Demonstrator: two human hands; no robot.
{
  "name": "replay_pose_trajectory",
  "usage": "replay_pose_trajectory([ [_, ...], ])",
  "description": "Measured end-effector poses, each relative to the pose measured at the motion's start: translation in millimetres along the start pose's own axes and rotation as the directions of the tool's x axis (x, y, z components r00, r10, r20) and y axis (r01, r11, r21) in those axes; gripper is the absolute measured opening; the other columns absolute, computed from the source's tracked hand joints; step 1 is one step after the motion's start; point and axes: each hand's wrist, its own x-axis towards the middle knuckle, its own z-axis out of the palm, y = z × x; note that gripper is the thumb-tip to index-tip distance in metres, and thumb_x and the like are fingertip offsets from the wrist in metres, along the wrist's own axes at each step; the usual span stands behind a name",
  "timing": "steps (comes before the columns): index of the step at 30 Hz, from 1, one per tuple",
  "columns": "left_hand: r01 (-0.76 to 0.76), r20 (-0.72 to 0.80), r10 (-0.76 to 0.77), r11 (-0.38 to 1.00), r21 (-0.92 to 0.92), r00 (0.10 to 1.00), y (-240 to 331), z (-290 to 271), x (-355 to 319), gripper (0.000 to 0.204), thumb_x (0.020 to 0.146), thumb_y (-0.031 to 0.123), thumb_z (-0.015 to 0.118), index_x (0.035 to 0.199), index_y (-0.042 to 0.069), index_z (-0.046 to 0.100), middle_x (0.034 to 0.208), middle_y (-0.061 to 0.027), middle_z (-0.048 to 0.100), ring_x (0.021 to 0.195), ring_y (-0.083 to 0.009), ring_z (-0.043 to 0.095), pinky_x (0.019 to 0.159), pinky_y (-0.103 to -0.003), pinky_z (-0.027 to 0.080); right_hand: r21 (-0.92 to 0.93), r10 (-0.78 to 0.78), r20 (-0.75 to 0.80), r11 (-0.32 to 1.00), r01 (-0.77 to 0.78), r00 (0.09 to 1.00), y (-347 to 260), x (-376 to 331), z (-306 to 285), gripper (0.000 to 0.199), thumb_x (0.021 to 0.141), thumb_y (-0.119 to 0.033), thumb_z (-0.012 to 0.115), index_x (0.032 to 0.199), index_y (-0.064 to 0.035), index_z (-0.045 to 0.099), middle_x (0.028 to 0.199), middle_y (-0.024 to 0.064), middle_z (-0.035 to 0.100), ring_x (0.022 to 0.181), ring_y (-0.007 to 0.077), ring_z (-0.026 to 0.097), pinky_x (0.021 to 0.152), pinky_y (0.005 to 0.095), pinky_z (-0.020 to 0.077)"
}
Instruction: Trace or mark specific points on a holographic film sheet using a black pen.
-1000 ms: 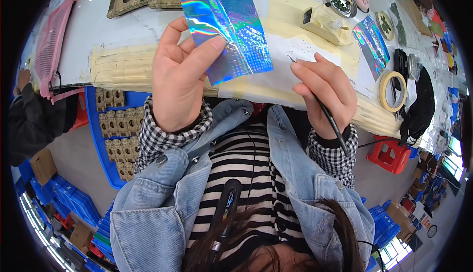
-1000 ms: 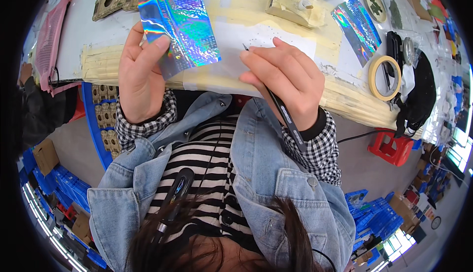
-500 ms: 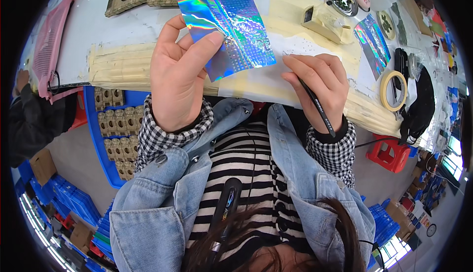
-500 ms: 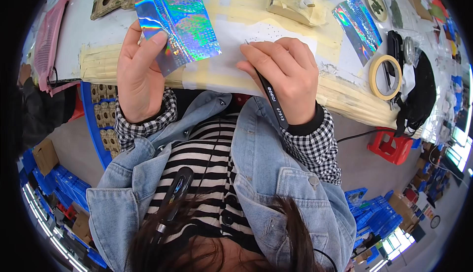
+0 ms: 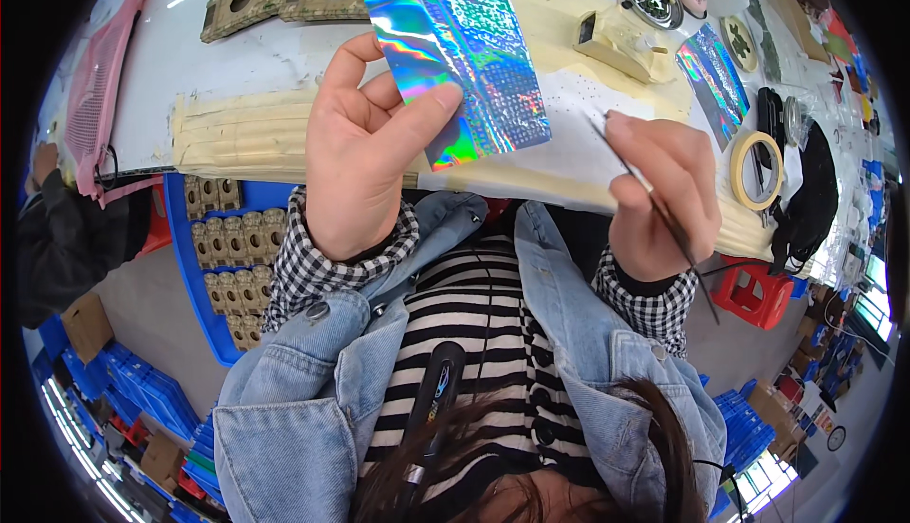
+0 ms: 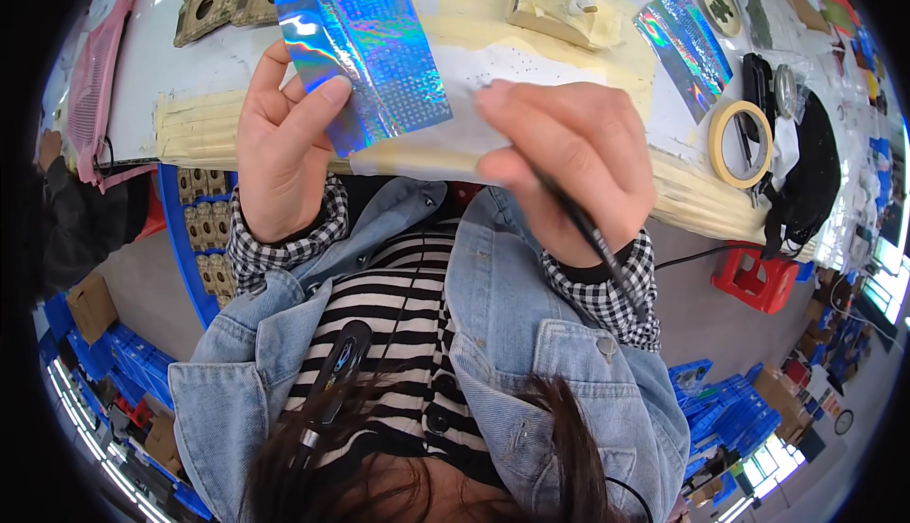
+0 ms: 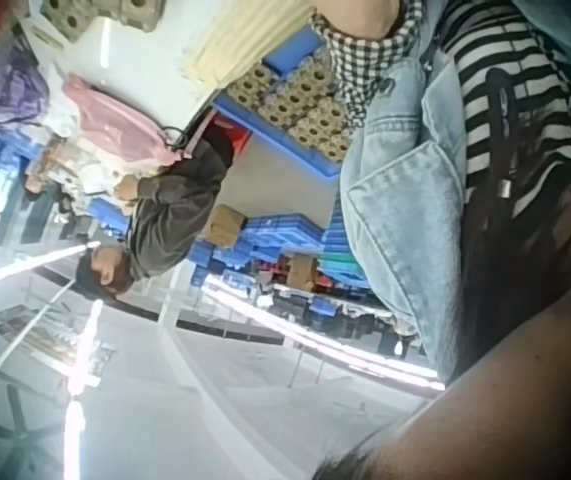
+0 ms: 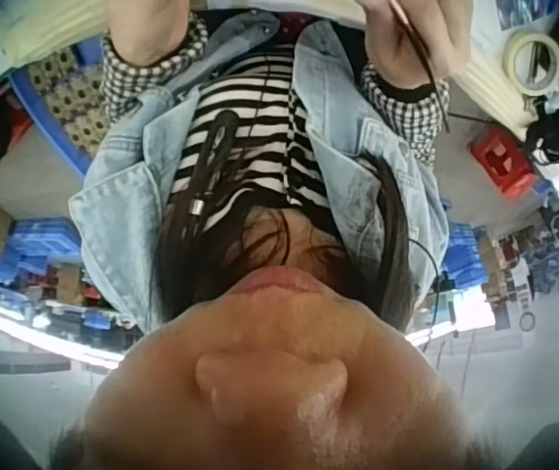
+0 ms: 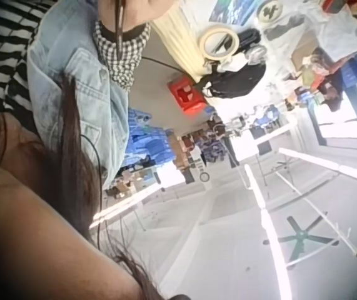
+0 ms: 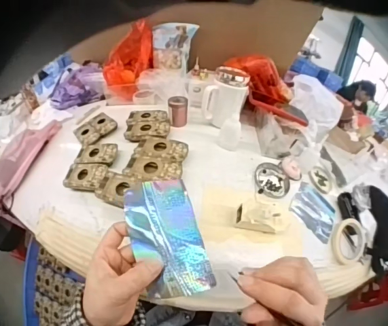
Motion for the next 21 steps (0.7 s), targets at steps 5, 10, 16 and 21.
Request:
replay_pose_trajectory([
  [5,0.039,0.080,-0.039,0.999,0.004,0.996,-1,9,-1,0.043,0.082,-0.006,0.059,0.118,-0.002,0.035,0.099,-0.0162,0.064,0.087,-0.0168,0.064,0.075,-0.026,0.053,0.065,-0.129,0.062,0.990,0.125,0.990,-11,9,12,0.030,0.071,-0.024,0.071,0.092,-0.0041,0.067,0.088,0.0086,0.064,0.078,0.0231,0.061,0.069,0.0325,0.0513],
  [10,0.025,0.097,-0.028,0.999,0.033,0.995,-1,11,-3,0.046,0.081,-0.005,0.059,0.119,-0.002,0.034,0.099,-0.0167,0.064,0.089,-0.0165,0.063,0.076,-0.027,0.053,0.087,-0.112,0.168,0.991,0.098,0.979,-11,6,16,0.034,0.080,-0.028,0.063,0.098,0.0008,0.065,0.095,0.0151,0.064,0.091,0.0276,0.063,0.084,0.0412,0.0515],
  [16,0.018,0.118,-0.026,0.998,0.065,0.993,-2,11,-5,0.047,0.081,-0.005,0.060,0.120,-0.002,0.034,0.099,-0.0161,0.064,0.089,-0.0159,0.063,0.078,-0.027,0.052,0.082,-0.089,0.171,0.994,0.076,0.981,-12,5,16,0.033,0.079,-0.027,0.063,0.099,-0.0007,0.065,0.096,0.0141,0.064,0.092,0.0259,0.063,0.085,0.0414,0.0516],
  [21,-0.018,0.099,0.009,0.995,0.095,0.995,-2,13,-6,0.048,0.081,-0.005,0.059,0.121,-0.002,0.033,0.098,-0.0158,0.065,0.088,-0.0152,0.063,0.077,-0.026,0.052,0.084,-0.095,0.160,0.993,0.082,0.982,-10,4,16,0.033,0.079,-0.028,0.063,0.099,-0.0008,0.065,0.096,0.0140,0.064,0.092,0.0259,0.063,0.085,0.0414,0.0517],
])
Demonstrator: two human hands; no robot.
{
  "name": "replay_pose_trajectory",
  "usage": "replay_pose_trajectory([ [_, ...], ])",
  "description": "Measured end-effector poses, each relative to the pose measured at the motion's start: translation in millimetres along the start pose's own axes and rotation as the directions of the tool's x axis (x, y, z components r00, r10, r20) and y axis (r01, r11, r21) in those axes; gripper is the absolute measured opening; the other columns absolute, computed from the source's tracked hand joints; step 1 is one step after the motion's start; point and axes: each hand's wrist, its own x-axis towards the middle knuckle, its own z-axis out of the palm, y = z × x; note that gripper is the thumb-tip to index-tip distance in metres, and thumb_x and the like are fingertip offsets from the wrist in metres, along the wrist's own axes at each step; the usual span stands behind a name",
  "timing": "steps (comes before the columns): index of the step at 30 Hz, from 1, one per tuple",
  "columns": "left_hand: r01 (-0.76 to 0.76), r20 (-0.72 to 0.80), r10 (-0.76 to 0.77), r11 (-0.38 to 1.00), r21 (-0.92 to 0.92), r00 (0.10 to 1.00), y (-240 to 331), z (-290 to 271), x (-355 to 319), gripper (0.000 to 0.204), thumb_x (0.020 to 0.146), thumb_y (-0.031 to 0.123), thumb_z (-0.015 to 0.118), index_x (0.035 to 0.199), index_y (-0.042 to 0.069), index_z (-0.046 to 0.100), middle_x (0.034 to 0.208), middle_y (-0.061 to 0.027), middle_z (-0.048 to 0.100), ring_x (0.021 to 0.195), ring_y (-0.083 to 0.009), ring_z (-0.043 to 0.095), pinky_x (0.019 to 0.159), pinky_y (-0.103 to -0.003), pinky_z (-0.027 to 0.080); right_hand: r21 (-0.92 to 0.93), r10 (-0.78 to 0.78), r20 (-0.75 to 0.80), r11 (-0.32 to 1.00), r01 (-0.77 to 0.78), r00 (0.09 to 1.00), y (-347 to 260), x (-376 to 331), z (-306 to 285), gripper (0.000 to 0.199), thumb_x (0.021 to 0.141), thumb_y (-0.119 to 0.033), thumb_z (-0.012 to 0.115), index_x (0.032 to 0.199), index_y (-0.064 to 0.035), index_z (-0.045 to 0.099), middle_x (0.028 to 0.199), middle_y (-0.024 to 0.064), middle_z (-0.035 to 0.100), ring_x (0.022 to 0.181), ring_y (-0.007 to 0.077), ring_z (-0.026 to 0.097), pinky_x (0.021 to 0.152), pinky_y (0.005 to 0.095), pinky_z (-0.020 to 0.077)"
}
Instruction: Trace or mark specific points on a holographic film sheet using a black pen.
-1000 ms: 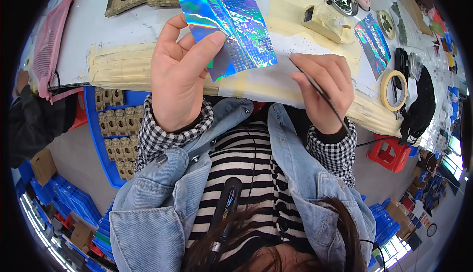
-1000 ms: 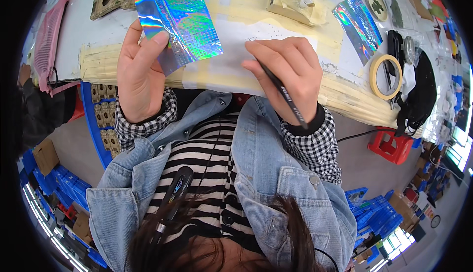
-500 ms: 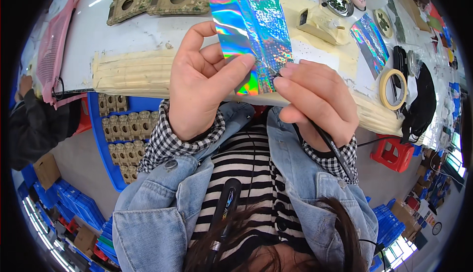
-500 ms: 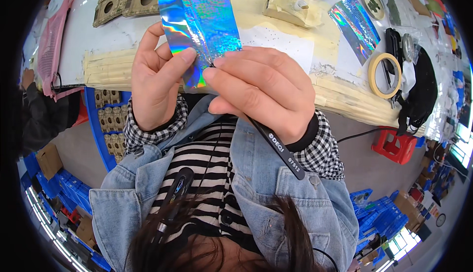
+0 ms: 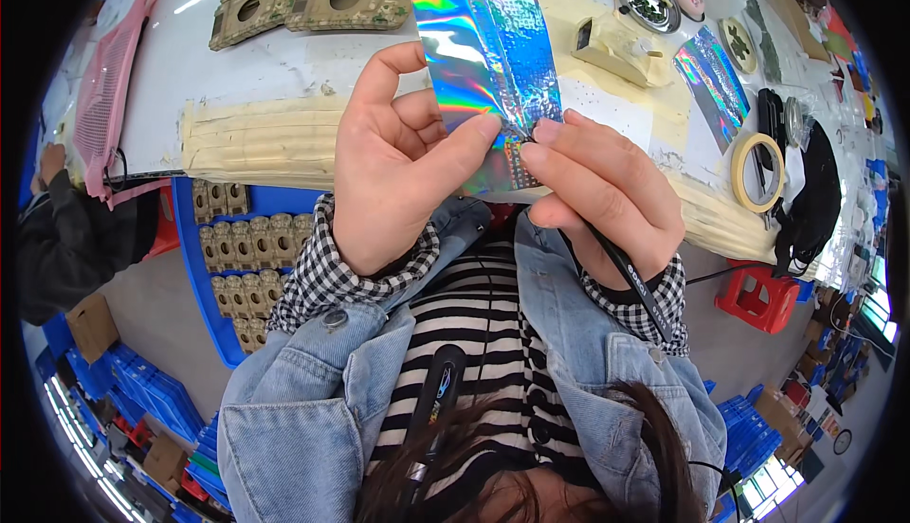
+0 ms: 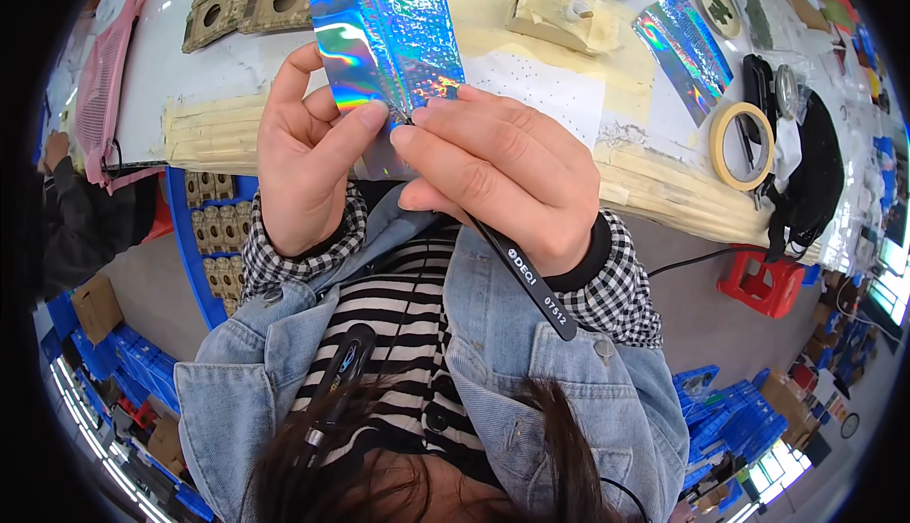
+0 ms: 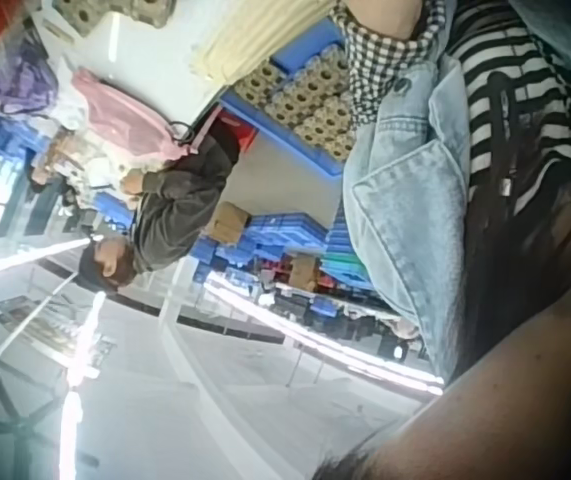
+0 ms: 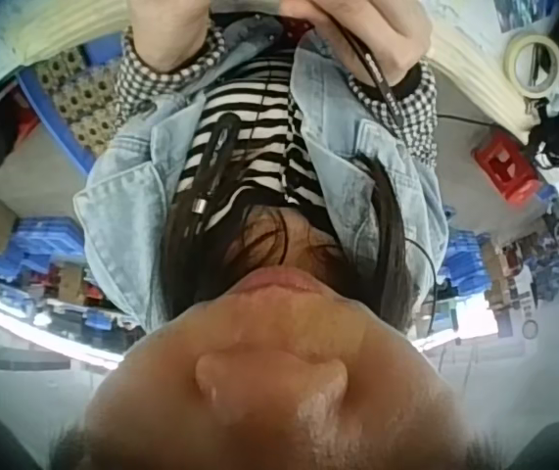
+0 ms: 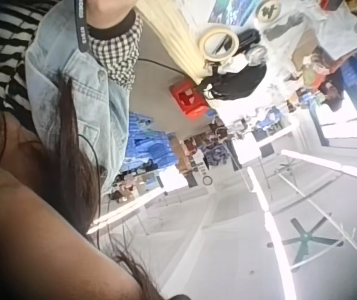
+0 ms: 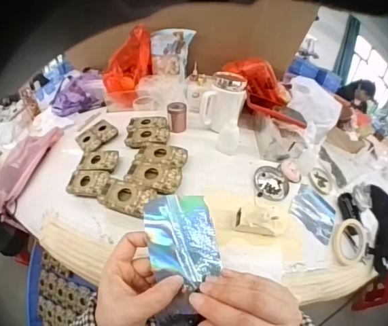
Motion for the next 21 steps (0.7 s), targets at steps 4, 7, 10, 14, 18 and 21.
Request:
replay_pose_trajectory([
  [4,0.000,-0.002,0.000,1.000,-0.007,1.000,1.5,0.2,-1.1,0.049,0.081,-0.005,0.059,0.122,-0.002,0.032,0.097,-0.0160,0.065,0.086,-0.0146,0.064,0.076,-0.026,0.052,0.004,-0.004,-0.011,1.000,0.004,1.000,-0.9,0.4,0.1,0.033,0.079,-0.027,0.063,0.098,-0.0007,0.065,0.096,0.0138,0.064,0.092,0.0259,0.063,0.085,0.0415,0.0517],
  [7,-0.010,-0.012,0.010,1.000,0.010,1.000,0.8,-0.5,-1.1,0.049,0.081,-0.005,0.059,0.122,-0.002,0.032,0.096,-0.0158,0.065,0.086,-0.0144,0.064,0.076,-0.026,0.052,-0.007,0.010,-0.012,1.000,-0.010,1.000,-2.6,0.9,-0.9,0.033,0.079,-0.027,0.063,0.098,-0.0008,0.065,0.095,0.0137,0.065,0.092,0.0260,0.063,0.085,0.0415,0.0516],
  [10,-0.011,-0.020,0.012,0.999,0.036,1.000,-0.5,-0.5,-1.2,0.050,0.081,-0.005,0.059,0.122,-0.001,0.032,0.096,-0.0156,0.065,0.086,-0.0142,0.064,0.076,-0.025,0.052,-0.002,0.000,-0.008,1.000,0.000,1.000,-1.6,0.4,0.2,0.033,0.079,-0.027,0.064,0.099,-0.0009,0.065,0.095,0.0135,0.064,0.092,0.0259,0.063,0.085,0.0419,0.0513],
  [14,-0.007,-0.014,0.007,0.999,0.044,1.000,-0.1,0.1,-1.3,0.051,0.080,-0.005,0.060,0.122,-0.001,0.031,0.096,-0.0153,0.065,0.085,-0.0137,0.063,0.076,-0.025,0.052,-0.010,0.011,0.013,1.000,-0.011,1.000,-2.1,1.7,0.3,0.033,0.078,-0.026,0.064,0.099,-0.0012,0.065,0.095,0.0131,0.064,0.092,0.0257,0.063,0.085,0.0424,0.0509],
  [18,-0.033,-0.021,0.035,0.998,0.053,0.999,-1.3,1.0,-2.1,0.050,0.080,-0.006,0.060,0.121,-0.001,0.031,0.096,-0.0149,0.065,0.085,-0.0132,0.063,0.075,-0.024,0.052,-0.001,0.020,0.020,1.000,-0.020,1.000,-1.8,0.6,1.4,0.033,0.078,-0.025,0.065,0.099,-0.0012,0.065,0.095,0.0127,0.064,0.092,0.0257,0.063,0.086,0.0425,0.0509],
  [21,-0.050,-0.024,0.052,0.996,0.073,0.998,-1.3,1.4,-1.9,0.049,0.080,-0.006,0.059,0.120,-0.001,0.032,0.095,-0.0147,0.065,0.085,-0.0126,0.063,0.073,-0.023,0.052,-0.010,0.026,0.021,1.000,-0.026,0.999,-2.2,1.0,1.6,0.032,0.077,-0.024,0.065,0.101,-0.0014,0.065,0.096,0.0126,0.064,0.092,0.0257,0.063,0.086,0.0422,0.0509],
])
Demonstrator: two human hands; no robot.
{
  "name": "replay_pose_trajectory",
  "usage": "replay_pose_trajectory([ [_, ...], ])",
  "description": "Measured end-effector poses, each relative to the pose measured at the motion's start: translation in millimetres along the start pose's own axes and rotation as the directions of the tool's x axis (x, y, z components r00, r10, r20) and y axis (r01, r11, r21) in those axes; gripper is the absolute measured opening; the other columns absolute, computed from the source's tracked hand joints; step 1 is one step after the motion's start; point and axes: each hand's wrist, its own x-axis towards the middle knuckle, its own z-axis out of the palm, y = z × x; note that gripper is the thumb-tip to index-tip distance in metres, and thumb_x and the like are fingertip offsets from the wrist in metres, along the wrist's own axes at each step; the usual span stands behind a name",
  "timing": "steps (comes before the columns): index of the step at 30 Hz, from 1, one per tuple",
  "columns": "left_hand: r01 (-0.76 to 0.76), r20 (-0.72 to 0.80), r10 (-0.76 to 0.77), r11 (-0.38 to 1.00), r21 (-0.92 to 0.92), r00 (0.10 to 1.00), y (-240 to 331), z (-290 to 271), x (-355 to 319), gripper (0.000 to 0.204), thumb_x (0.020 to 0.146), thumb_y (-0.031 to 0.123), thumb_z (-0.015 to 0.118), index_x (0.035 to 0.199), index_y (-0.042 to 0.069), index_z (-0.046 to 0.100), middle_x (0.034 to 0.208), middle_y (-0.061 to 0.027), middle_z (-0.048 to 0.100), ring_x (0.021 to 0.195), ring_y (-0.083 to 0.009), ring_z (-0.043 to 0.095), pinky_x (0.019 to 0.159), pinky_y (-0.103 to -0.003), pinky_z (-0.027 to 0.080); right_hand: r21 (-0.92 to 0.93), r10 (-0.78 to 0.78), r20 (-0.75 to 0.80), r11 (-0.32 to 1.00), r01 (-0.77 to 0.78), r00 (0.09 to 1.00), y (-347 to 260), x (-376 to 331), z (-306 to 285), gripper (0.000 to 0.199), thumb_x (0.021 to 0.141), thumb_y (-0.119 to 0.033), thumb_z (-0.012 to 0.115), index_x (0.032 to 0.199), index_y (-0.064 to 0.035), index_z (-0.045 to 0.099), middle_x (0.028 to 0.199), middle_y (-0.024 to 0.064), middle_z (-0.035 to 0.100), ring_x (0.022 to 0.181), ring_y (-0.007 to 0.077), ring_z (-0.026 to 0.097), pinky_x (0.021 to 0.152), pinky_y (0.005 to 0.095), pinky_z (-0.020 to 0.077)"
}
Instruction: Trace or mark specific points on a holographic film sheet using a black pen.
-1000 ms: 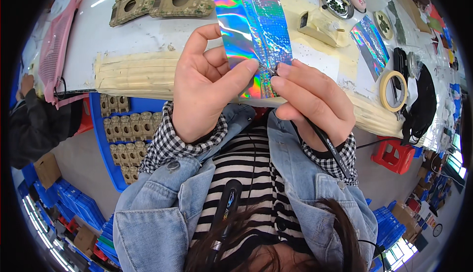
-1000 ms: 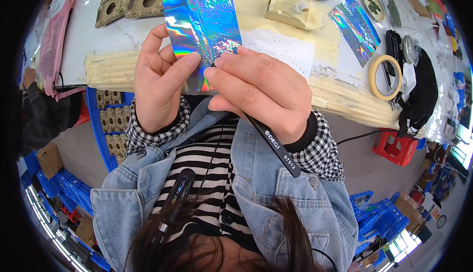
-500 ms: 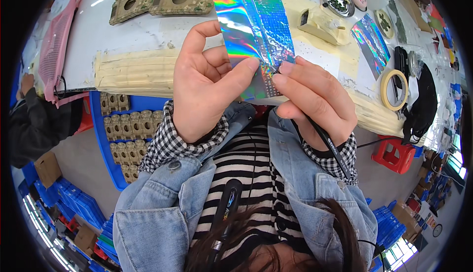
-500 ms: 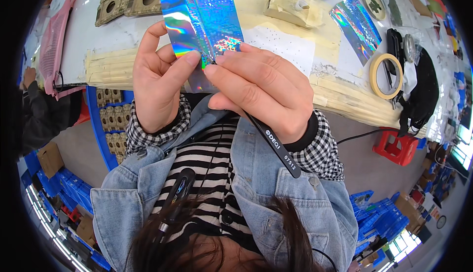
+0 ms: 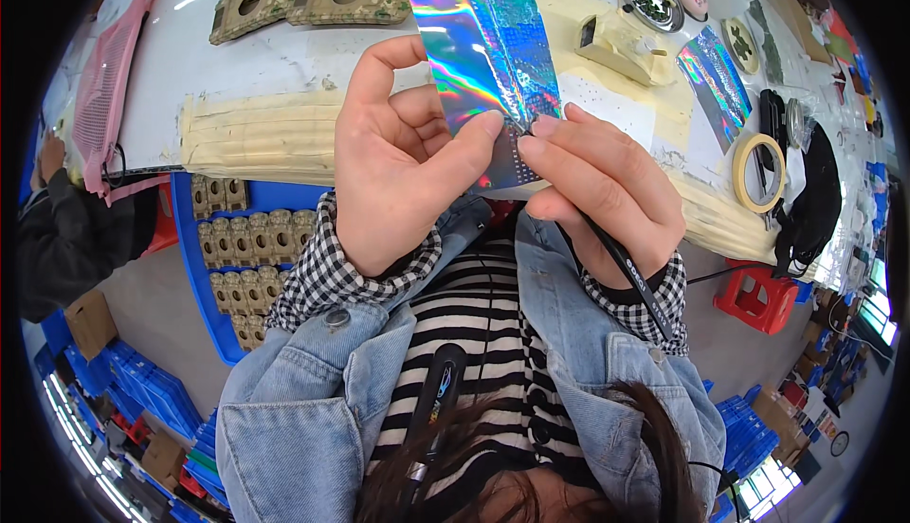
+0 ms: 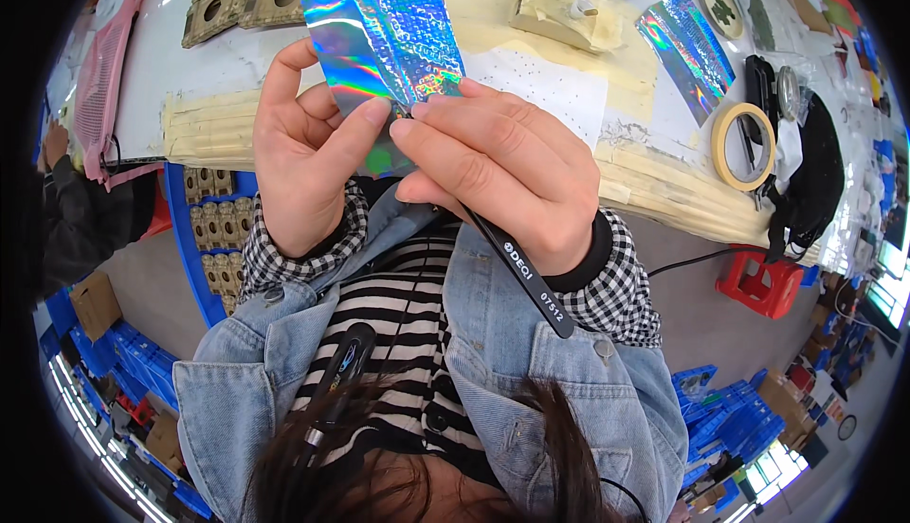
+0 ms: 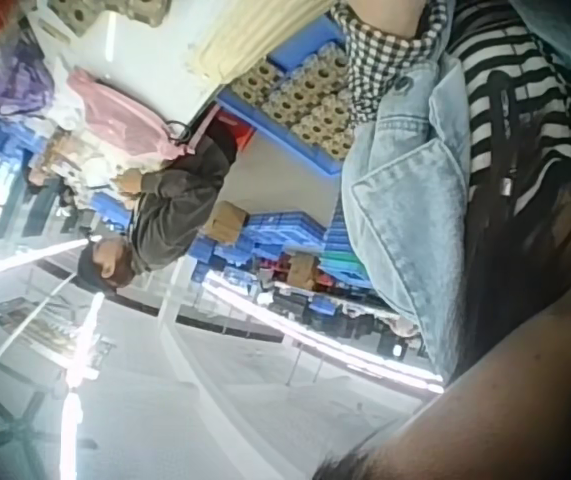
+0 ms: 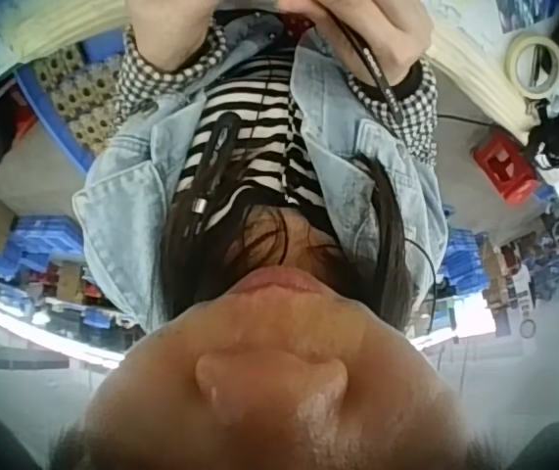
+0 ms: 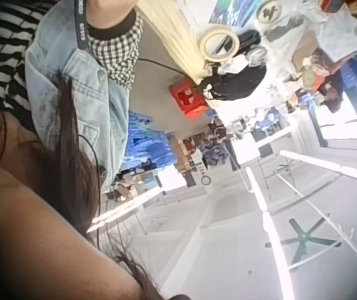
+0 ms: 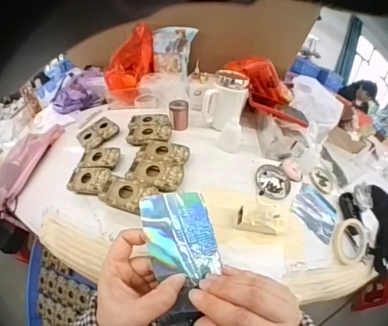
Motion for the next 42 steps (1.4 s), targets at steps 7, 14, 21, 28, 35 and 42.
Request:
replay_pose_trajectory([
  [7,-0.075,-0.028,0.078,0.992,0.099,0.997,-2,2,0,0.049,0.079,-0.005,0.061,0.119,0.000,0.033,0.094,-0.0129,0.066,0.083,-0.0113,0.063,0.071,-0.021,0.051,0.015,0.042,0.013,0.999,-0.043,0.999,-1,0,1,0.032,0.075,-0.019,0.067,0.103,-0.0024,0.064,0.096,0.0130,0.064,0.092,0.0260,0.063,0.087,0.0418,0.0508],
  [14,-0.057,-0.032,0.060,0.994,0.095,0.998,-1,2,-1,0.048,0.079,-0.004,0.062,0.118,0.000,0.034,0.093,-0.0120,0.066,0.083,-0.0109,0.063,0.072,-0.021,0.051,0.016,0.038,0.017,0.999,-0.038,0.999,-1,-1,2,0.033,0.075,-0.018,0.067,0.103,-0.0022,0.064,0.097,0.0138,0.064,0.092,0.0264,0.063,0.087,0.0420,0.0507],
  [21,-0.065,-0.045,0.071,0.989,0.132,0.996,-4,1,-1,0.049,0.078,-0.003,0.063,0.118,0.000,0.034,0.093,-0.0118,0.066,0.083,-0.0111,0.063,0.071,-0.022,0.050,0.030,0.061,0.038,0.998,-0.062,0.997,-2,0,1,0.032,0.075,-0.017,0.067,0.103,-0.0018,0.064,0.096,0.0140,0.064,0.092,0.0264,0.063,0.088,0.0419,0.0504],
  [28,-0.170,-0.032,0.183,0.956,0.240,0.983,-8,4,-2,0.049,0.077,-0.003,0.064,0.116,-0.001,0.035,0.088,-0.0107,0.065,0.083,-0.0126,0.064,0.071,-0.022,0.050,-0.012,0.044,-0.052,0.999,-0.045,0.998,-1,3,6,0.030,0.067,-0.018,0.074,0.091,-0.0022,0.066,0.085,0.0098,0.064,0.075,0.0244,0.065,0.075,0.0375,0.0557],
  [35,-0.203,-0.014,0.218,0.929,0.310,0.976,-9,4,-2,0.050,0.076,-0.004,0.064,0.115,-0.001,0.035,0.086,-0.0105,0.064,0.081,-0.0130,0.064,0.071,-0.022,0.051,-0.028,0.052,-0.039,0.998,-0.053,0.998,-1,4,6,0.030,0.067,-0.016,0.074,0.092,-0.0022,0.066,0.086,0.0103,0.064,0.075,0.0249,0.065,0.076,0.0375,0.0554],
  [42,-0.007,-0.064,0.011,0.998,0.064,0.998,-3,5,1,0.048,0.078,-0.005,0.062,0.117,-0.003,0.034,0.090,-0.0139,0.065,0.080,-0.0128,0.064,0.070,-0.023,0.052,-0.024,0.030,-0.048,0.999,-0.031,0.998,0,3,7,0.030,0.068,-0.016,0.074,0.093,-0.0021,0.066,0.087,0.0120,0.063,0.076,0.0255,0.065,0.077,0.0396,0.0554],
])
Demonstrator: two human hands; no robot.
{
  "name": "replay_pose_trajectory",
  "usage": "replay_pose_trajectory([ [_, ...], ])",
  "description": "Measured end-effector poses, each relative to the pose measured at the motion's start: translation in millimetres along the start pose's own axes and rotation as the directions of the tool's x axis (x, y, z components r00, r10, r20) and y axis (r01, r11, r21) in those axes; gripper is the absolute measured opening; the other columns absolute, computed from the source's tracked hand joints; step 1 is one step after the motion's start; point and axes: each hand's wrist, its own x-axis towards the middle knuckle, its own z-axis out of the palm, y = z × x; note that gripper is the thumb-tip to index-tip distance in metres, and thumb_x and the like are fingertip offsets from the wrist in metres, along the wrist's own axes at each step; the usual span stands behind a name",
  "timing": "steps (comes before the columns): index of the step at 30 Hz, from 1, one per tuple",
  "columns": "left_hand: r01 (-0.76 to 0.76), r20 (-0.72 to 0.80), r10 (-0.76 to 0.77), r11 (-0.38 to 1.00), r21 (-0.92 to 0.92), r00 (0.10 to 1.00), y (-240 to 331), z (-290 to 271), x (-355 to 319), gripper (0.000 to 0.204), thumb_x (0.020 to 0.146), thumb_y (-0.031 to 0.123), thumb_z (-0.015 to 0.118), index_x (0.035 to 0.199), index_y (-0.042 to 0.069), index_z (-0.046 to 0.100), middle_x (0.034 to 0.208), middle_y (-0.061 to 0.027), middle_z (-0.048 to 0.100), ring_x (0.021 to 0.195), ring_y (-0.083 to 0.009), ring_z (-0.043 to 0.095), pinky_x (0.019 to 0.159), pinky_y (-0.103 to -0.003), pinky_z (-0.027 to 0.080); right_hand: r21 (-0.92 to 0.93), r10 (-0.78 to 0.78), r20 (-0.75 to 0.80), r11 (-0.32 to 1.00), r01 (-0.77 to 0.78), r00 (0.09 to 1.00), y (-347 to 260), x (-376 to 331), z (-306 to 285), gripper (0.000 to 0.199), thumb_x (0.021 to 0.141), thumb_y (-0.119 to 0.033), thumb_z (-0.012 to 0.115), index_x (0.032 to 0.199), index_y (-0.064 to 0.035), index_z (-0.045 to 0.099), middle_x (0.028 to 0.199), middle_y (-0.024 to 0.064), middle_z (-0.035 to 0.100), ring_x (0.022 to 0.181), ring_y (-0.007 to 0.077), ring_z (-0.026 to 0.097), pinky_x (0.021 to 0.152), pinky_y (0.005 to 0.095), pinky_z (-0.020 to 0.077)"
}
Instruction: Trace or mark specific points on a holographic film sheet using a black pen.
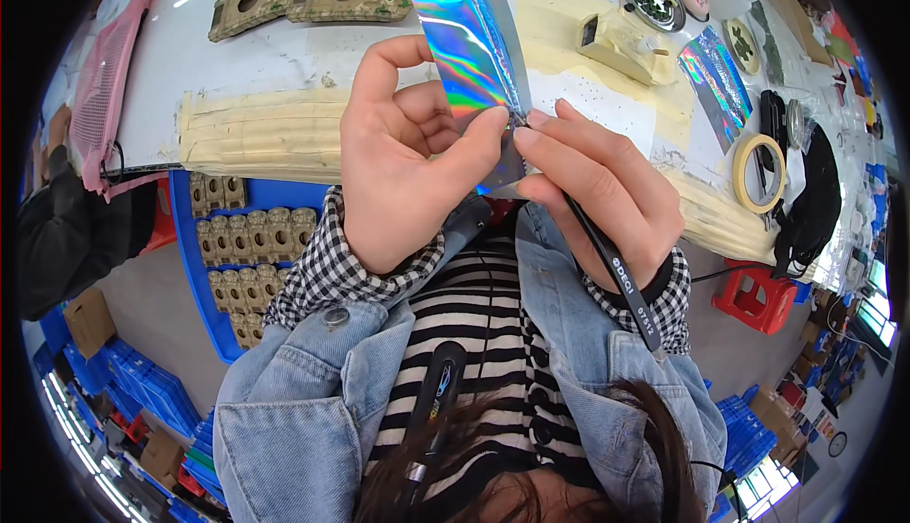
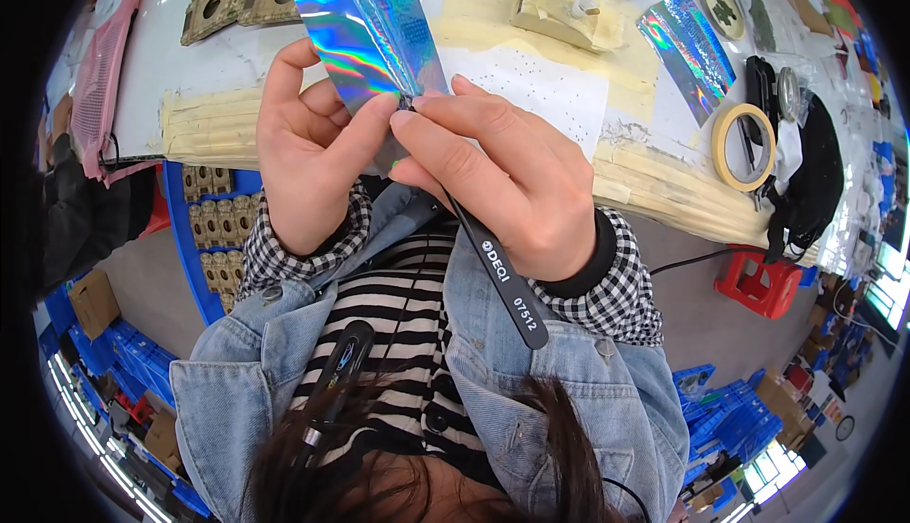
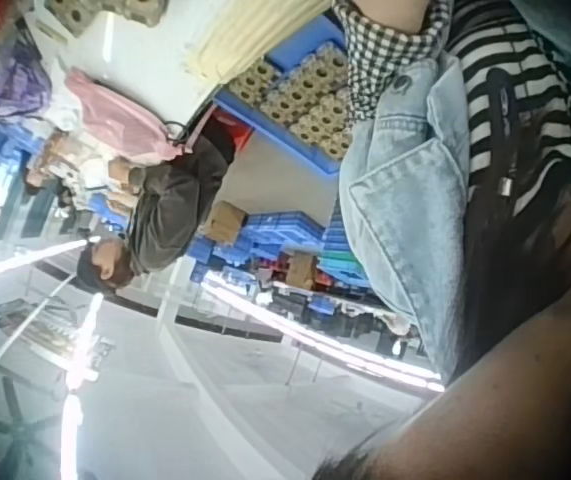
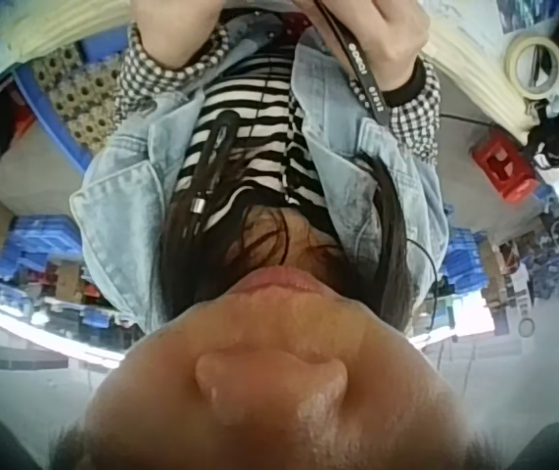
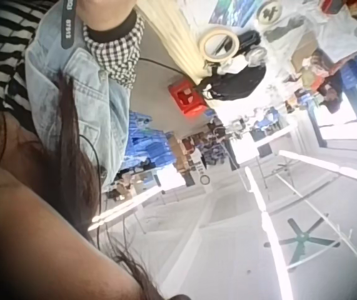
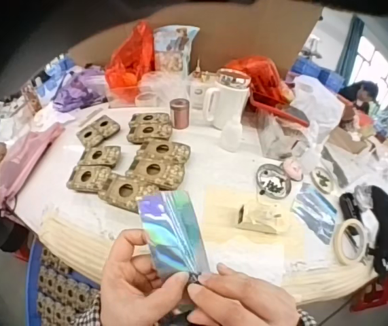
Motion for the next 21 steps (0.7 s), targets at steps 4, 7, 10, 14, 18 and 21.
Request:
replay_pose_trajectory([
  [4,0.077,0.039,-0.073,0.990,-0.118,0.997,2.0,-2.2,0.7,0.047,0.080,-0.005,0.061,0.118,-0.003,0.033,0.091,-0.0149,0.066,0.081,-0.0130,0.064,0.071,-0.024,0.052,-0.014,-0.035,0.003,0.999,0.035,0.999,-0.5,0.5,-1.4,0.032,0.067,-0.016,0.074,0.094,-0.0021,0.065,0.087,0.0123,0.063,0.077,0.0257,0.065,0.076,0.0402,0.0556],
  [7,0.112,0.050,-0.105,0.980,-0.167,0.993,0.5,-3.6,1.7,0.048,0.081,-0.004,0.060,0.119,-0.003,0.033,0.093,-0.0159,0.065,0.081,-0.0136,0.064,0.071,-0.024,0.053,-0.035,-0.074,0.005,0.997,0.074,0.997,0.7,0.5,-1.5,0.033,0.067,-0.017,0.074,0.095,-0.0017,0.065,0.086,0.0125,0.063,0.077,0.0261,0.064,0.076,0.0399,0.0558],
  [10,0.163,0.063,-0.153,0.967,-0.194,0.986,3.0,-4.0,2.7,0.048,0.081,-0.004,0.060,0.120,-0.003,0.032,0.094,-0.0164,0.065,0.082,-0.0142,0.064,0.071,-0.025,0.053,-0.055,-0.105,0.004,0.993,0.105,0.994,1.7,0.5,-1.2,0.033,0.068,-0.017,0.074,0.095,-0.0010,0.065,0.087,0.0128,0.062,0.077,0.0266,0.064,0.075,0.0396,0.0560],
  [14,0.205,0.096,-0.188,0.952,-0.227,0.977,4.7,-6.4,2.6,0.047,0.081,-0.004,0.060,0.120,-0.003,0.032,0.094,-0.0164,0.065,0.082,-0.0146,0.064,0.071,-0.025,0.053,-0.076,-0.137,0.016,0.987,0.138,0.990,2.5,0.4,-2.0,0.032,0.069,-0.018,0.073,0.095,-0.0005,0.065,0.088,0.0132,0.061,0.076,0.0267,0.064,0.074,0.0391,0.0563],
  [18,0.201,0.097,-0.184,0.956,-0.213,0.978,3.2,-7.7,2.2,0.047,0.081,-0.004,0.060,0.119,-0.003,0.032,0.094,-0.0162,0.065,0.082,-0.0149,0.064,0.070,-0.025,0.053,-0.078,-0.153,0.031,0.985,0.155,0.988,2.3,1.9,-2.8,0.032,0.070,-0.018,0.072,0.095,-0.0002,0.065,0.088,0.0133,0.061,0.076,0.0265,0.064,0.074,0.0386,0.0565],
  [21,0.201,0.096,-0.184,0.954,-0.220,0.978,3.2,-7.0,2.3,0.047,0.081,-0.004,0.060,0.119,-0.003,0.032,0.093,-0.0161,0.065,0.082,-0.0150,0.064,0.070,-0.025,0.053,-0.084,-0.152,0.035,0.984,0.154,0.988,1.5,2.1,-3.7,0.031,0.070,-0.018,0.072,0.094,-0.0002,0.065,0.088,0.0132,0.062,0.077,0.0264,0.065,0.074,0.0385,0.0564],
])
